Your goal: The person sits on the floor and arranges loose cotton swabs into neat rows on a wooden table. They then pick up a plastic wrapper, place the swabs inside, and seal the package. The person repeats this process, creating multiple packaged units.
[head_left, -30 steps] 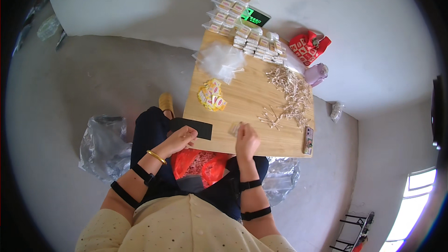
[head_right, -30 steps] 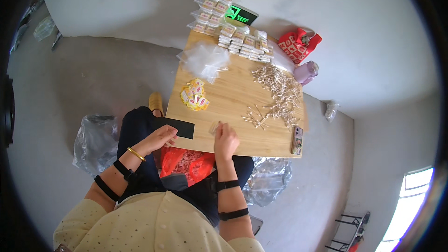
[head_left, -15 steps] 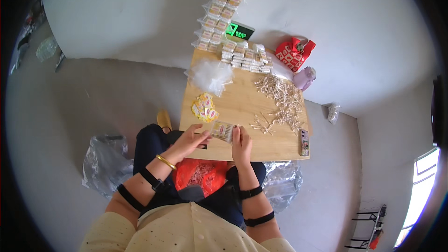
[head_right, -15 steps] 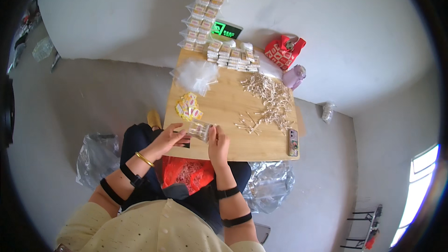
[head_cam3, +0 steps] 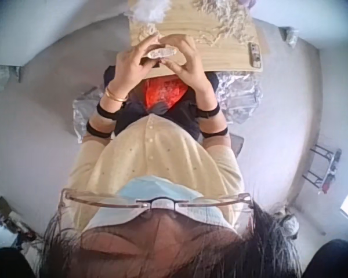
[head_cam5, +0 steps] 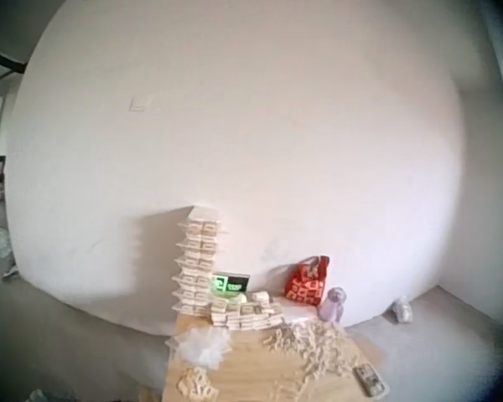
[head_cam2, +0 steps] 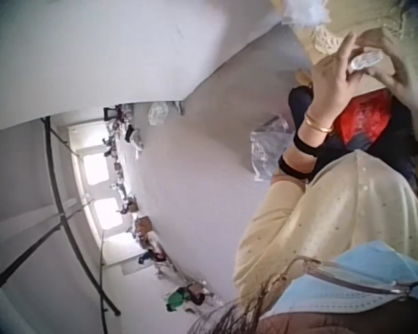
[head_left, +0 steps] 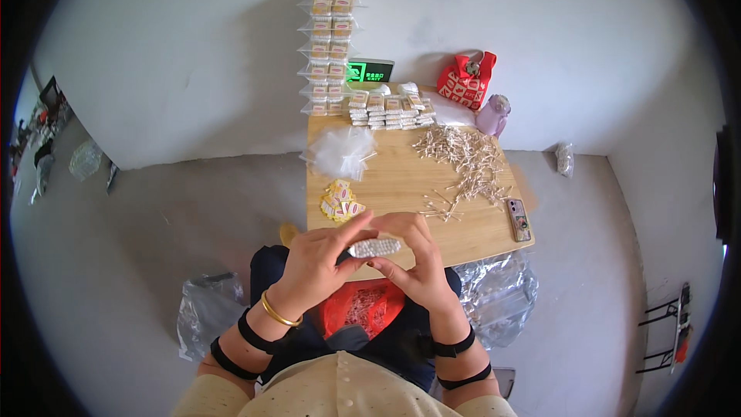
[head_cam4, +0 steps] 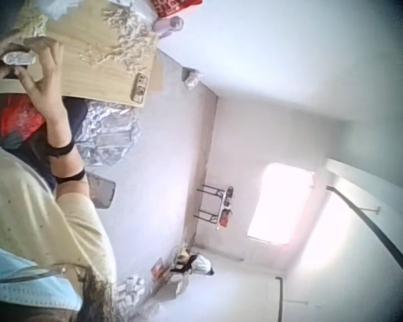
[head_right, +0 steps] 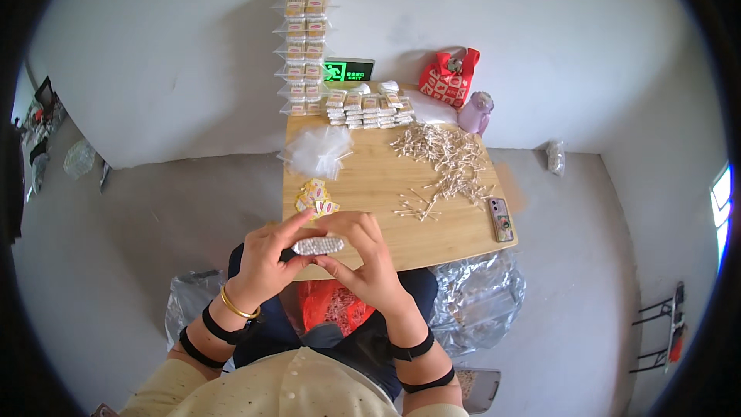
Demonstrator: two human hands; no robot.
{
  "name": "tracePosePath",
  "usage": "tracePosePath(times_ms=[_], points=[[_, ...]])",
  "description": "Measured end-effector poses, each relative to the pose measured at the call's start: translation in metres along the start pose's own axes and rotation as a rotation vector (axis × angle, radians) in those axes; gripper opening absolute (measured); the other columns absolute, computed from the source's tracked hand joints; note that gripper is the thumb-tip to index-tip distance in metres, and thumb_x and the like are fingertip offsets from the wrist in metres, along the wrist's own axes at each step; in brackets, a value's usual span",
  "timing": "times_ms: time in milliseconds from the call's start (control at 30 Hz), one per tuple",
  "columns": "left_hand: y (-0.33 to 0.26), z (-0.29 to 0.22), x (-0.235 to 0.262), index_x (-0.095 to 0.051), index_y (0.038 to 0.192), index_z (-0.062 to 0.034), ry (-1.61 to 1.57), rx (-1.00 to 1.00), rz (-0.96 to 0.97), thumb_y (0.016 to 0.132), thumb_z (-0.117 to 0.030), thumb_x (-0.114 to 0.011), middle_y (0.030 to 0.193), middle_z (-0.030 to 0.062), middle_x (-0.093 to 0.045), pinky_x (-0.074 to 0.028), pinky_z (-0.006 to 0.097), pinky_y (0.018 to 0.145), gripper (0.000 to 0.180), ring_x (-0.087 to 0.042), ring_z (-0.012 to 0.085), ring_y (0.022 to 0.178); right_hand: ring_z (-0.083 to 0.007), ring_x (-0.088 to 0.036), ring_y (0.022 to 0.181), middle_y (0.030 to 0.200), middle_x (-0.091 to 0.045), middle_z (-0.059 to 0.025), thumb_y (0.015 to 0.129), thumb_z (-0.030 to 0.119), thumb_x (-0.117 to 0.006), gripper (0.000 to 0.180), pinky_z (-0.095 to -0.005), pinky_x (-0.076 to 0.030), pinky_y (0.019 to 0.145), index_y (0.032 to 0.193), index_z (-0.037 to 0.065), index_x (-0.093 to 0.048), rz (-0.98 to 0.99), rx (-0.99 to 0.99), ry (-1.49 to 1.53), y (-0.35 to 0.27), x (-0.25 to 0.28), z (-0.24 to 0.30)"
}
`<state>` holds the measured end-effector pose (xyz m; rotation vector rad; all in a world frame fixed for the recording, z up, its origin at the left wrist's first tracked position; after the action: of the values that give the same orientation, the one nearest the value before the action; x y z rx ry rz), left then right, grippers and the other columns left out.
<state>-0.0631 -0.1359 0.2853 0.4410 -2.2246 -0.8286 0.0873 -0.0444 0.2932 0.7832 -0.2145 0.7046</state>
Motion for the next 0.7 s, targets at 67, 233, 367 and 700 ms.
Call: tracePosePath(times_ms=[67,233,367,700], points=[[0.003,-0.013,0.001,-0.049,0.148,-0.0091,0.063,-0.091,0.02,0.074,-0.005,-0.085,0.107,0.0099,-0.076,-0.06,0.034,0.074,0.082,-0.075,0.0254,0.089,-0.0288,-0.058,0.109,0.118,-0.065,-0.0106,0.08,0.011,-0.083,0.04,-0.0409,-0.046,0.097,0.119,0.007,-0.072,0.024,0.047,0.007,-0.005,0.004,0.005],[0.01,-0.026,0.008,-0.066,0.115,-0.0068,-0.105,-0.046,-0.01,0.07,-0.004,-0.088,0.101,0.0081,-0.076,-0.06,0.035,0.078,0.051,-0.075,0.0253,0.088,-0.0264,-0.059,0.105,0.11,-0.066,-0.0077,0.08,0.01,-0.081,0.033,-0.0396,-0.046,0.094,0.112,0.01,-0.077,0.003,0.052,0.071,-0.012,0.015,0.018],[0.005,-0.028,0.007,-0.067,0.099,-0.0051,-0.227,0.078,-0.011,0.07,-0.001,-0.088,0.099,0.0087,-0.076,-0.059,0.033,0.078,0.036,-0.075,0.0254,0.089,-0.0264,-0.059,0.099,0.104,-0.066,-0.0074,0.079,0.011,-0.081,0.033,-0.0397,-0.045,0.09,0.112,0.01,-0.077,-0.017,0.023,0.095,-0.019,0.02,0.022],[0.005,-0.047,0.006,-0.064,0.095,-0.0041,-0.151,0.078,-0.003,0.071,-0.001,-0.088,0.093,0.0104,-0.073,-0.056,0.031,0.076,0.034,-0.071,0.0238,0.084,-0.0249,-0.06,0.092,0.099,-0.069,-0.0026,0.071,0.012,-0.078,0.037,-0.0371,-0.042,0.086,0.107,0.011,-0.074,-0.13,0.178,-0.218,-0.02,0.026,0.048]])
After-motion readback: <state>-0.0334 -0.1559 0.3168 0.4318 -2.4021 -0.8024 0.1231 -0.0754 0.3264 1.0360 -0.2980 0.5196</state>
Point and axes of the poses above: each hand's wrist, its own y-axis towards the middle knuckle, its own x-axis out of the back of the hand, z = x × y, the point moved 5 cm from there along y, towards the middle knuckle
